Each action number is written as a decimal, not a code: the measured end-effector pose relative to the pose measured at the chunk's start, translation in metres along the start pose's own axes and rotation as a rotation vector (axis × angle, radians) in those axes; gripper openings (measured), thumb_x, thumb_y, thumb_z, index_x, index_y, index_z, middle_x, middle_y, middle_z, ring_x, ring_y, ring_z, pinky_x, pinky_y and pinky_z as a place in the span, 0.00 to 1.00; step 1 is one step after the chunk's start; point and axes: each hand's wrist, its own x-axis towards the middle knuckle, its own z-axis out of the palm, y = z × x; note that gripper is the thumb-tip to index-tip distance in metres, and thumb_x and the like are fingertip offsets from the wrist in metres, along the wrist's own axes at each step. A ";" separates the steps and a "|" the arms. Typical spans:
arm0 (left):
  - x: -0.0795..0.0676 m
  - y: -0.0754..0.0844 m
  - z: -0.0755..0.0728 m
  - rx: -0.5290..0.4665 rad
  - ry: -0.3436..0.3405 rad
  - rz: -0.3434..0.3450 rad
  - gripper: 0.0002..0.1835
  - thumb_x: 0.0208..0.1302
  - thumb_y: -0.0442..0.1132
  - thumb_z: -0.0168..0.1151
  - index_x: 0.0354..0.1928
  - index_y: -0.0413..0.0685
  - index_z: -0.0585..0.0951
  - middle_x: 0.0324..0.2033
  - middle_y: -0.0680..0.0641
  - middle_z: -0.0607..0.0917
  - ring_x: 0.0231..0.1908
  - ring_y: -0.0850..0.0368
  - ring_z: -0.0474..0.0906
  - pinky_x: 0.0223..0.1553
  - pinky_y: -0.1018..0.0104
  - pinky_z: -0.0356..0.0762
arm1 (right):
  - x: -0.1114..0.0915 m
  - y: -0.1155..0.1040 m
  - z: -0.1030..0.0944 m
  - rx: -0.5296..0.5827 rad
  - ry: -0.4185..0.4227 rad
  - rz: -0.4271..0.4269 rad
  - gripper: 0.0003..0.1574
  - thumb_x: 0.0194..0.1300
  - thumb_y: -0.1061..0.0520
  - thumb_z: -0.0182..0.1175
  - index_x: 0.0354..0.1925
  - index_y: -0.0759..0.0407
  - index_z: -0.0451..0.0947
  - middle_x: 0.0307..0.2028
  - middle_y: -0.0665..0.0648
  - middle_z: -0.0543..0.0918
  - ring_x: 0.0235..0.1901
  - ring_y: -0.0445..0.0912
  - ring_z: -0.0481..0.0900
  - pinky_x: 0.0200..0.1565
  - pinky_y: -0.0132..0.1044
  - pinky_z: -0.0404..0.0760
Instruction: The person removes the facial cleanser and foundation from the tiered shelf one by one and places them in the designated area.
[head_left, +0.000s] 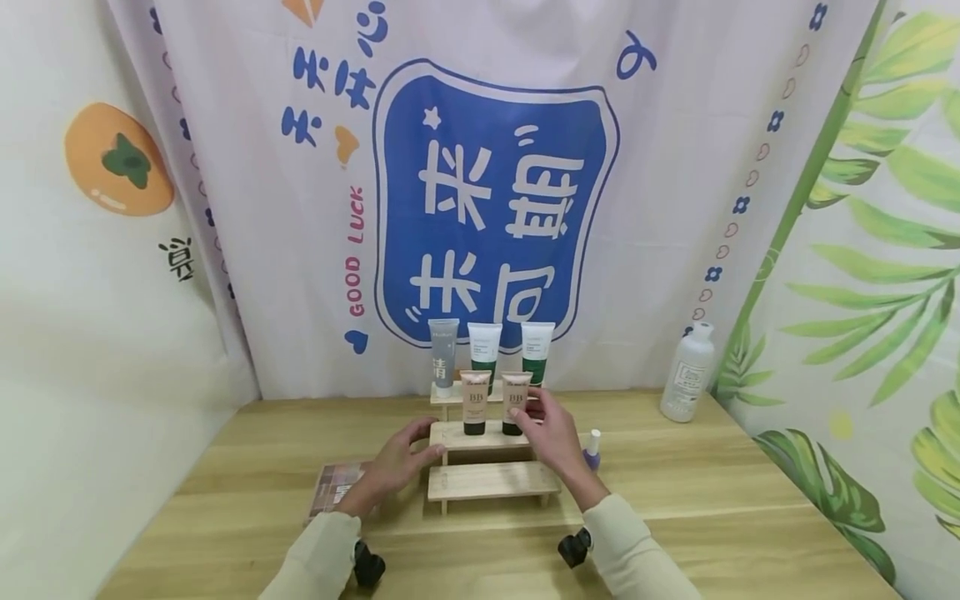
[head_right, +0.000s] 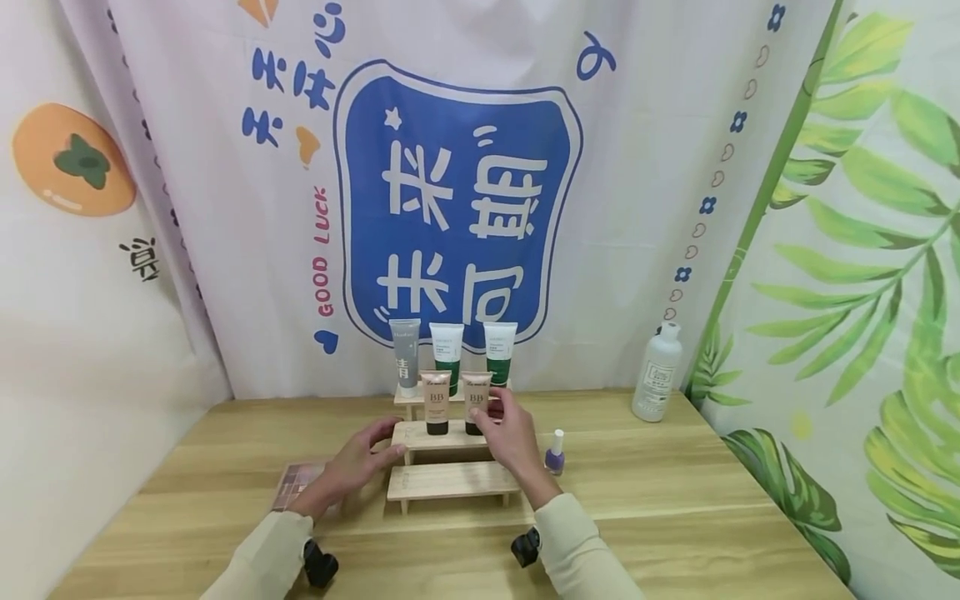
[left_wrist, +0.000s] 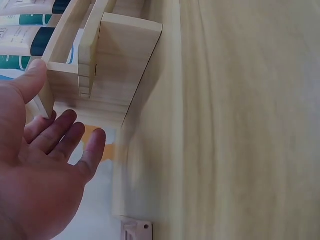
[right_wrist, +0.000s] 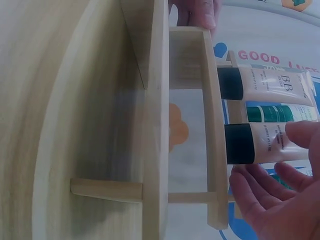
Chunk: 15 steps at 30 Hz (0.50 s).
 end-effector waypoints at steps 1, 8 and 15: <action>0.000 0.000 0.000 0.005 -0.003 -0.001 0.32 0.66 0.45 0.65 0.67 0.38 0.68 0.60 0.36 0.77 0.63 0.35 0.69 0.64 0.39 0.66 | 0.000 0.001 0.000 -0.007 0.002 -0.007 0.26 0.67 0.50 0.63 0.60 0.57 0.73 0.48 0.59 0.83 0.48 0.52 0.82 0.50 0.45 0.83; -0.001 0.001 -0.002 -0.014 -0.054 -0.012 0.33 0.66 0.46 0.65 0.67 0.39 0.68 0.61 0.36 0.75 0.64 0.35 0.68 0.65 0.41 0.65 | -0.004 0.007 0.001 -0.038 0.043 -0.038 0.17 0.67 0.53 0.63 0.52 0.57 0.77 0.44 0.57 0.85 0.43 0.49 0.83 0.42 0.41 0.85; 0.003 0.002 -0.008 0.038 -0.065 -0.010 0.33 0.65 0.50 0.65 0.67 0.43 0.69 0.62 0.38 0.75 0.64 0.38 0.69 0.65 0.41 0.66 | -0.029 -0.009 -0.005 0.095 -0.059 -0.044 0.17 0.67 0.56 0.63 0.51 0.63 0.76 0.40 0.60 0.84 0.35 0.48 0.83 0.33 0.37 0.86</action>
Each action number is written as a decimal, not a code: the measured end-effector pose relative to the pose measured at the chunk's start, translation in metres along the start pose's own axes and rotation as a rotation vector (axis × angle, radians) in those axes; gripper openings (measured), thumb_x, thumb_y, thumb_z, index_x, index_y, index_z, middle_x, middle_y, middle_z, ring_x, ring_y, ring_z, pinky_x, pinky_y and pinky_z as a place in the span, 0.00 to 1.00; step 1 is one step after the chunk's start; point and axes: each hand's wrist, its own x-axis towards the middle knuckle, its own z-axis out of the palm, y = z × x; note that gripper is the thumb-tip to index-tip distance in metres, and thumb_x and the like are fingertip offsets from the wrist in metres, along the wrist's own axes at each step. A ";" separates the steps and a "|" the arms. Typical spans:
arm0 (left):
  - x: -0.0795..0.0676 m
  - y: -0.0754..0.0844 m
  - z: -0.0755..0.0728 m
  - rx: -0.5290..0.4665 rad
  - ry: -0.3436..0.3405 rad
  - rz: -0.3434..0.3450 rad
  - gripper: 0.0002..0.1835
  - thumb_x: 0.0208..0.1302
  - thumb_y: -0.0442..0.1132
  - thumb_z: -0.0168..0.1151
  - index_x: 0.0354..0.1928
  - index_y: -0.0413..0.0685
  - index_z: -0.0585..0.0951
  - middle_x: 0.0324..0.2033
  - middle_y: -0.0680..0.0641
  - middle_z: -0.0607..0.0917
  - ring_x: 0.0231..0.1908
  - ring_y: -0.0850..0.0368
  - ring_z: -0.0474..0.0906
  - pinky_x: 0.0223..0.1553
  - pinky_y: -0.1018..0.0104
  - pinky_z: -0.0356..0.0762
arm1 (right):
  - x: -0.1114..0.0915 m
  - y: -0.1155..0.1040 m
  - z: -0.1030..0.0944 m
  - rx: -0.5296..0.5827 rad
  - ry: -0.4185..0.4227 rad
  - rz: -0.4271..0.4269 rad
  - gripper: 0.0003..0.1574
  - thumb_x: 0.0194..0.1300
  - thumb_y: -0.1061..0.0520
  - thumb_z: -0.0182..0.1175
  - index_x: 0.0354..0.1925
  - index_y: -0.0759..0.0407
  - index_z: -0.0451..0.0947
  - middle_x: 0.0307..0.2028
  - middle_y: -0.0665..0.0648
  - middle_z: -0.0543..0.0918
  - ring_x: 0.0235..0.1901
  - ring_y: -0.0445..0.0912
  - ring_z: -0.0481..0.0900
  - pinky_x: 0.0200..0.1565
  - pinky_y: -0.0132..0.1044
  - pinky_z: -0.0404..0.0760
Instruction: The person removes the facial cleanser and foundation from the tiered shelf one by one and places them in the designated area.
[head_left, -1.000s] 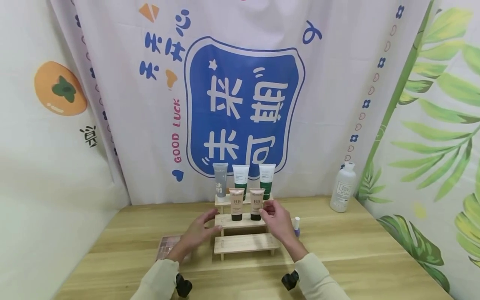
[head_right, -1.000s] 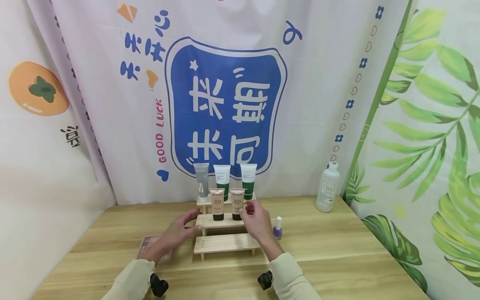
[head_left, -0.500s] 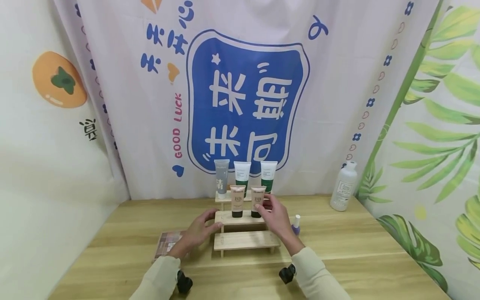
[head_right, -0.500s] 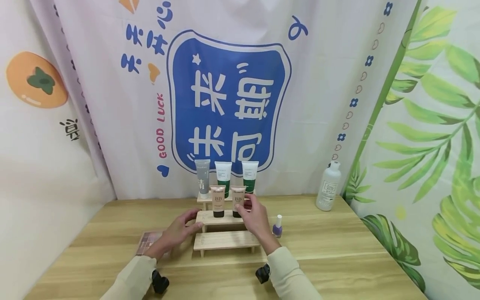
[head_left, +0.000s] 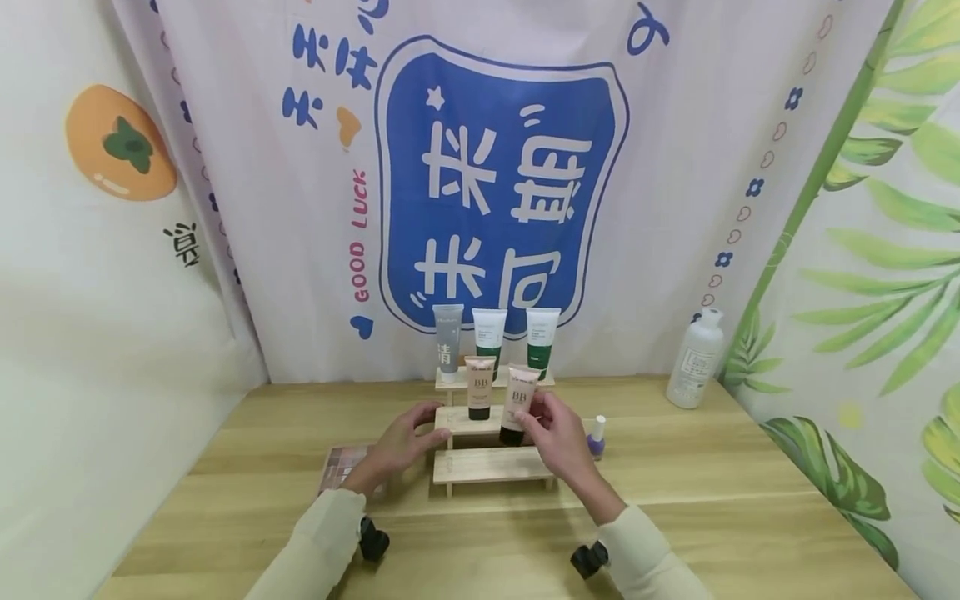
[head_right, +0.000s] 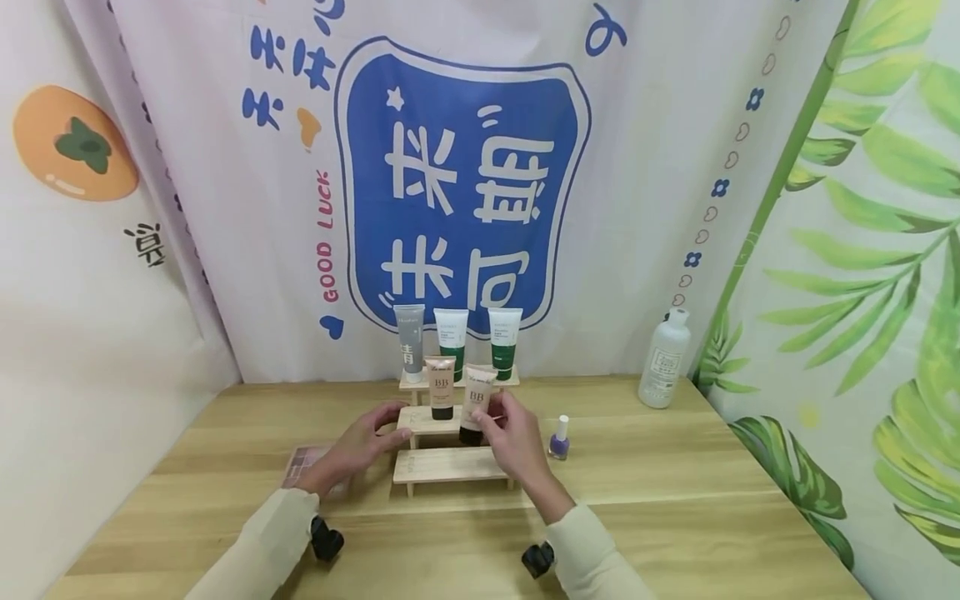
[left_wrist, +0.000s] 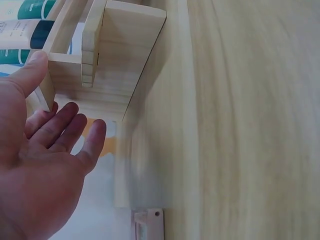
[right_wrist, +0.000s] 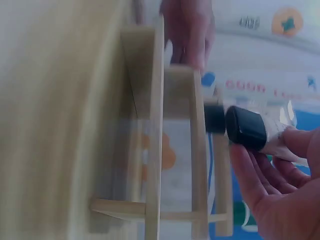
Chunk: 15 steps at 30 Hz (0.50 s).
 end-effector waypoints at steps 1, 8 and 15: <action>0.002 0.001 -0.001 0.003 -0.002 -0.002 0.33 0.65 0.50 0.65 0.67 0.44 0.69 0.63 0.39 0.75 0.65 0.38 0.68 0.65 0.42 0.66 | -0.006 -0.003 -0.001 0.020 -0.031 0.008 0.17 0.67 0.57 0.63 0.51 0.64 0.75 0.40 0.61 0.84 0.35 0.48 0.84 0.33 0.38 0.87; -0.001 0.000 -0.003 0.003 -0.013 0.000 0.34 0.65 0.48 0.65 0.68 0.41 0.68 0.62 0.37 0.75 0.64 0.37 0.68 0.64 0.42 0.68 | -0.051 -0.016 0.007 0.021 -0.366 0.110 0.15 0.66 0.56 0.63 0.46 0.65 0.75 0.36 0.59 0.82 0.31 0.47 0.81 0.31 0.40 0.87; 0.001 0.000 -0.002 0.007 -0.015 -0.006 0.35 0.64 0.52 0.65 0.68 0.45 0.68 0.63 0.40 0.75 0.64 0.38 0.69 0.64 0.42 0.68 | -0.087 -0.021 0.036 -0.044 -0.621 0.185 0.08 0.61 0.60 0.66 0.34 0.62 0.76 0.24 0.50 0.80 0.17 0.40 0.78 0.18 0.35 0.82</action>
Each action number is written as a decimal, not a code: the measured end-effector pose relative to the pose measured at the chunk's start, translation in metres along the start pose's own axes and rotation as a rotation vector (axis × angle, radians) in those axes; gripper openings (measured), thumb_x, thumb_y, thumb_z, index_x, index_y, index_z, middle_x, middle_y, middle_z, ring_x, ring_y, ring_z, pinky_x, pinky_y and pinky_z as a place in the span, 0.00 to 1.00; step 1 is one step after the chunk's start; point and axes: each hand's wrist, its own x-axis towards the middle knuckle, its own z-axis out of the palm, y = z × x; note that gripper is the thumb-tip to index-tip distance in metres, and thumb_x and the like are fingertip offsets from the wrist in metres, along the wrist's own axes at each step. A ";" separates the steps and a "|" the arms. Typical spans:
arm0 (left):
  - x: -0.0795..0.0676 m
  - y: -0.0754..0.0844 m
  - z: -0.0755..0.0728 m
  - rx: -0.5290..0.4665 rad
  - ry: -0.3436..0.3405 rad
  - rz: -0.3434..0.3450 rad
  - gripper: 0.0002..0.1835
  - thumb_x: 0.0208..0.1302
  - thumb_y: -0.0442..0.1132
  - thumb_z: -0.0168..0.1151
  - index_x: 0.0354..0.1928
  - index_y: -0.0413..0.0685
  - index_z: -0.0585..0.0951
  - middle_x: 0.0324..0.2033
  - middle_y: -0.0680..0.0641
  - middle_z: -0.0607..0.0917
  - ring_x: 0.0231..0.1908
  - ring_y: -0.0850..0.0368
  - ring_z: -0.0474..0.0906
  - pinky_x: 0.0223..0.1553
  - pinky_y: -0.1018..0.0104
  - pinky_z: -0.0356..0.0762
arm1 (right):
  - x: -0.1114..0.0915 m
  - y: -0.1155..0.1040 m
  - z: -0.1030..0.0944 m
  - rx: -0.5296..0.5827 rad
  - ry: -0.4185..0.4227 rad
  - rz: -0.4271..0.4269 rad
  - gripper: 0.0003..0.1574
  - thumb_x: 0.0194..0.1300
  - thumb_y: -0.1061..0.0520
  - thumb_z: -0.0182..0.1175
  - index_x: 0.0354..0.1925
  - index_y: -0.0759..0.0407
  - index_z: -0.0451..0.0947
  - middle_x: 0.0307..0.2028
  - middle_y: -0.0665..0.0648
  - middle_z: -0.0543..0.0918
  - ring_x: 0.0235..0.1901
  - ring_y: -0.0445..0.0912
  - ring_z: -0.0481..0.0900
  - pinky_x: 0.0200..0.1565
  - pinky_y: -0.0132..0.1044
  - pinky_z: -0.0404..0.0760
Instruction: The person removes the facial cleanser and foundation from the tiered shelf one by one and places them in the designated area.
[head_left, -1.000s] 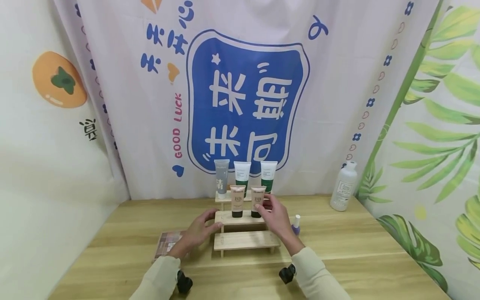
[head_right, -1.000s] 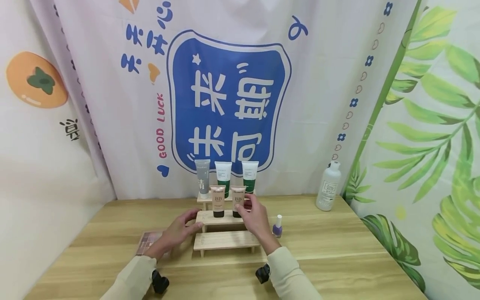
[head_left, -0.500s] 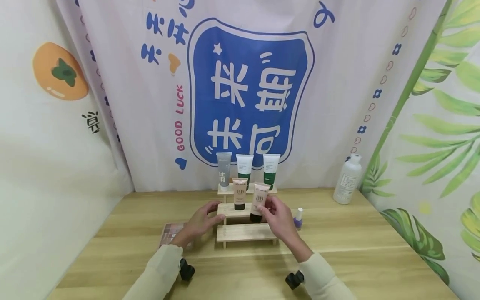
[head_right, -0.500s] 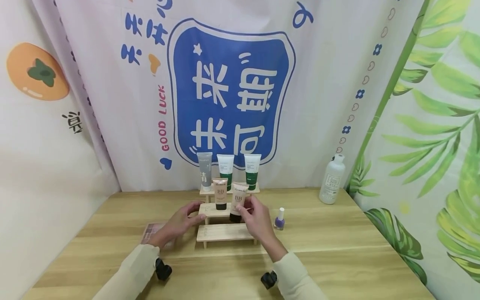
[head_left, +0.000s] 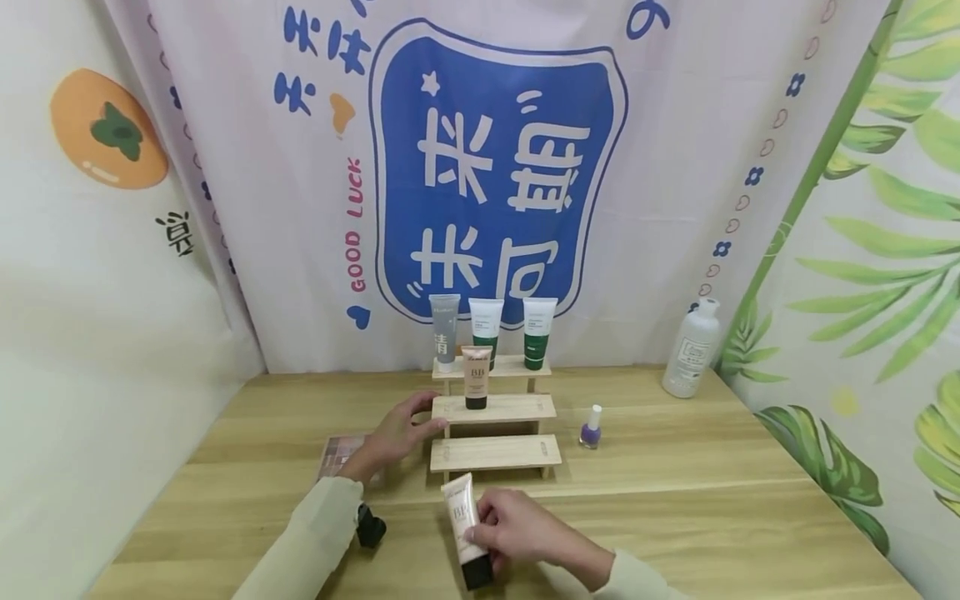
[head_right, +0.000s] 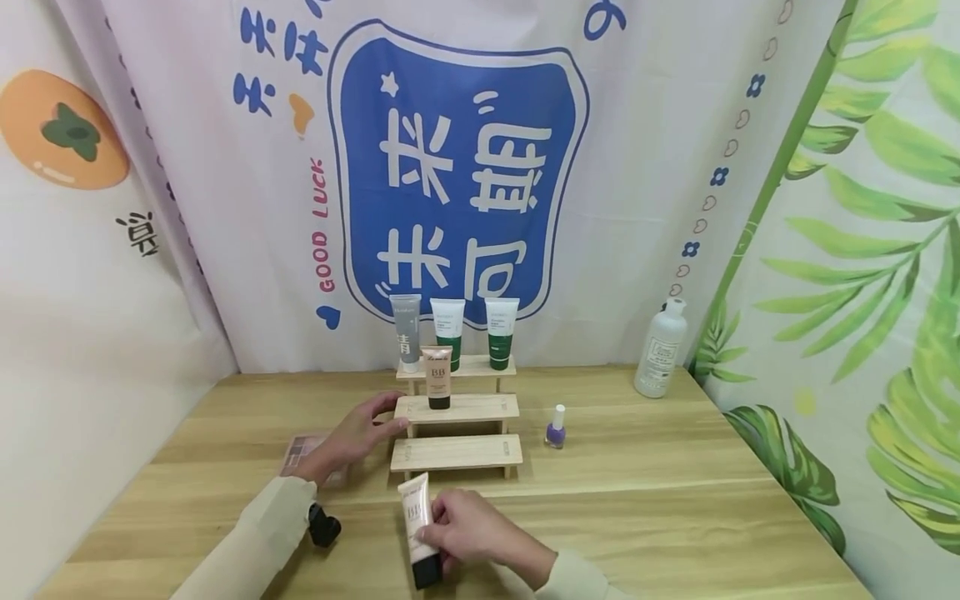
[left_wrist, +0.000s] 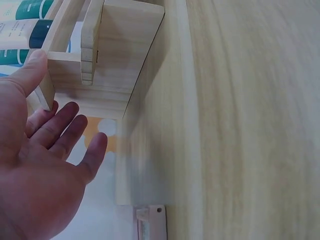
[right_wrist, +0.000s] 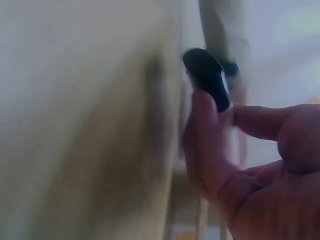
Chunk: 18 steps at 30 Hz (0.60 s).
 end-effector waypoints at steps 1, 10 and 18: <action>0.001 0.001 0.000 0.009 0.003 0.005 0.35 0.64 0.52 0.65 0.68 0.45 0.68 0.63 0.40 0.75 0.64 0.38 0.69 0.64 0.42 0.68 | 0.000 0.000 0.005 -0.004 -0.022 0.012 0.08 0.61 0.60 0.66 0.33 0.62 0.76 0.22 0.50 0.80 0.15 0.39 0.77 0.17 0.35 0.81; 0.002 0.003 0.001 0.032 0.009 -0.003 0.33 0.65 0.49 0.65 0.67 0.43 0.69 0.63 0.39 0.75 0.64 0.38 0.69 0.63 0.43 0.69 | 0.002 -0.008 0.020 -0.055 -0.099 0.084 0.08 0.60 0.64 0.67 0.29 0.61 0.76 0.14 0.51 0.79 0.08 0.39 0.75 0.13 0.34 0.80; 0.004 0.004 0.002 0.036 0.008 -0.018 0.33 0.66 0.49 0.64 0.68 0.43 0.68 0.63 0.39 0.74 0.63 0.40 0.71 0.61 0.46 0.73 | 0.007 -0.019 0.030 -0.385 -0.100 0.012 0.08 0.62 0.56 0.68 0.34 0.56 0.77 0.15 0.44 0.75 0.08 0.32 0.70 0.12 0.26 0.75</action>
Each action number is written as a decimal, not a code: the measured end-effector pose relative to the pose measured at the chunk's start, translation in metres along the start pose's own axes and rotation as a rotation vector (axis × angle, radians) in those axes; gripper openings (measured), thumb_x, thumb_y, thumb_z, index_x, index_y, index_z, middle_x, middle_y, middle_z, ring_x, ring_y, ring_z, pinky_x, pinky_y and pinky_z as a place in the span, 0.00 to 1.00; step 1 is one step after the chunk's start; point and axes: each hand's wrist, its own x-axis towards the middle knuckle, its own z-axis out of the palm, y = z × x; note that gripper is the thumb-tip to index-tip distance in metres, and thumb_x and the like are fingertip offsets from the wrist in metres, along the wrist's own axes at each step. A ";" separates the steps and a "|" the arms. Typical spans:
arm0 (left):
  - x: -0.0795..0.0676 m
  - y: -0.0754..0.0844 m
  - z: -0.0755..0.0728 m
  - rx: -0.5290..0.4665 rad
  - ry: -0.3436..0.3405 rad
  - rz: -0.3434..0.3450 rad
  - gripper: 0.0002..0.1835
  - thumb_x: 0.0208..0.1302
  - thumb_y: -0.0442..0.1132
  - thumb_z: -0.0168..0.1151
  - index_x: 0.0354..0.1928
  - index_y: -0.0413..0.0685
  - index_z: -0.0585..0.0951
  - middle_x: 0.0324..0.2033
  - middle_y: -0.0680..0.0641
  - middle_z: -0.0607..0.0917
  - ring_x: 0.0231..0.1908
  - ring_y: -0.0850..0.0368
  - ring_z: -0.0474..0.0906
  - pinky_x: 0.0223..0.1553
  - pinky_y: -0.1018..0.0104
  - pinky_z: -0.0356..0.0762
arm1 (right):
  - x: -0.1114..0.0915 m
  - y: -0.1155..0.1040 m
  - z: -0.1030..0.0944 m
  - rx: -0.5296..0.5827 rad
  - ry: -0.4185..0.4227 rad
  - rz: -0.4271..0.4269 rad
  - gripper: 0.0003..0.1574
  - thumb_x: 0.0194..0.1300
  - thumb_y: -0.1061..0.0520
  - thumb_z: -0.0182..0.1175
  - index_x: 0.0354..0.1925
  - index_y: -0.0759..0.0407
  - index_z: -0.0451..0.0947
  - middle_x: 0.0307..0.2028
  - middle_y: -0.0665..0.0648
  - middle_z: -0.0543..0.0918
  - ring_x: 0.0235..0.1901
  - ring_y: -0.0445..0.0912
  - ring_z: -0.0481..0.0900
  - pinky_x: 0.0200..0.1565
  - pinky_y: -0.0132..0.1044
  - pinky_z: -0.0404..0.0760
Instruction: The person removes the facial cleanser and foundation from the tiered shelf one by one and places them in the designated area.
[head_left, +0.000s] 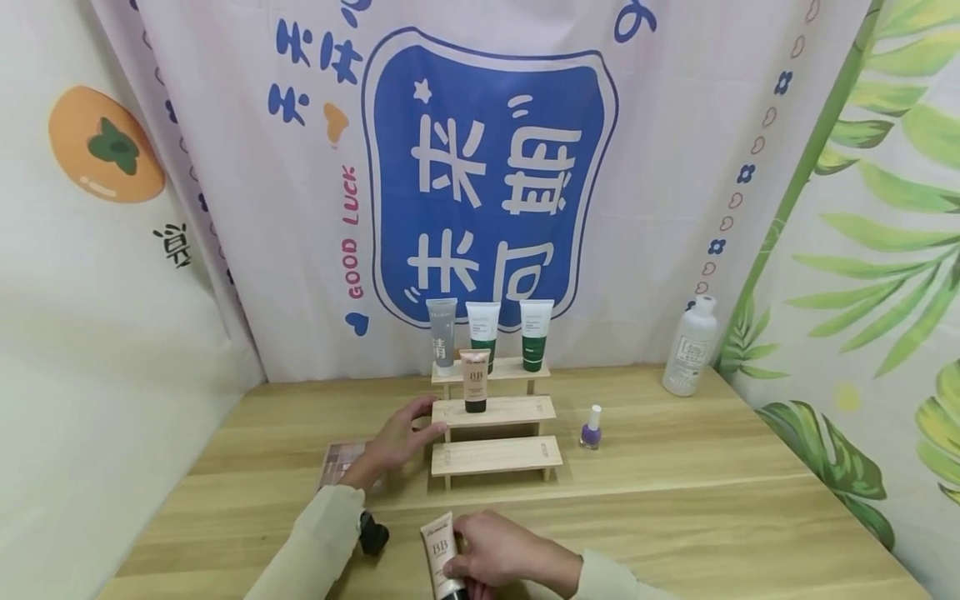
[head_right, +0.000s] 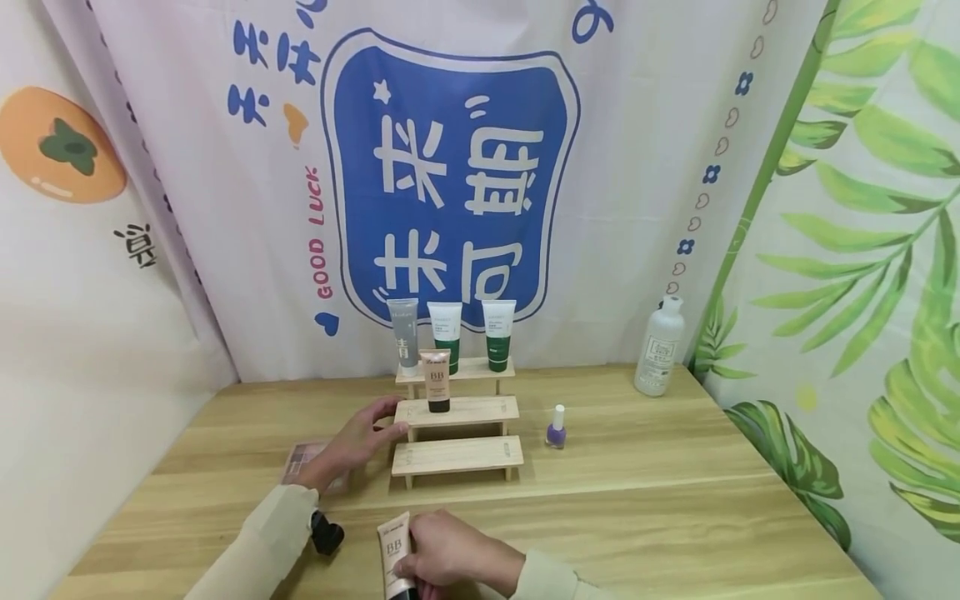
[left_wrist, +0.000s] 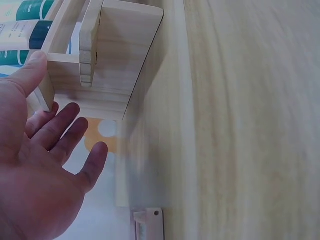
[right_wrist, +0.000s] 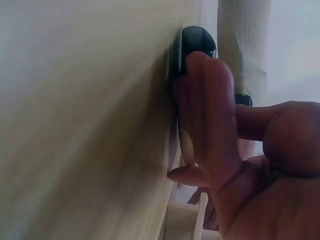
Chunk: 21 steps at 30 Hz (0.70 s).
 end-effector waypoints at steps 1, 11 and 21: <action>0.000 0.000 0.000 0.001 0.002 0.004 0.33 0.66 0.49 0.64 0.68 0.43 0.68 0.63 0.39 0.74 0.63 0.40 0.71 0.61 0.46 0.73 | 0.000 -0.001 0.000 -0.021 -0.004 0.001 0.08 0.62 0.56 0.67 0.34 0.56 0.77 0.14 0.44 0.75 0.08 0.32 0.71 0.13 0.26 0.76; -0.004 -0.001 0.000 -0.007 -0.024 -0.009 0.36 0.65 0.52 0.64 0.69 0.44 0.66 0.64 0.39 0.73 0.65 0.38 0.68 0.63 0.44 0.69 | 0.021 0.019 -0.054 0.260 0.395 0.054 0.26 0.68 0.53 0.60 0.56 0.71 0.69 0.25 0.56 0.81 0.21 0.46 0.79 0.22 0.36 0.83; 0.004 0.006 -0.004 0.018 -0.040 -0.019 0.34 0.66 0.49 0.63 0.69 0.43 0.67 0.64 0.38 0.73 0.65 0.40 0.68 0.64 0.44 0.69 | 0.075 0.031 -0.114 0.132 0.667 0.052 0.36 0.65 0.46 0.65 0.62 0.65 0.69 0.56 0.65 0.78 0.56 0.57 0.77 0.55 0.48 0.80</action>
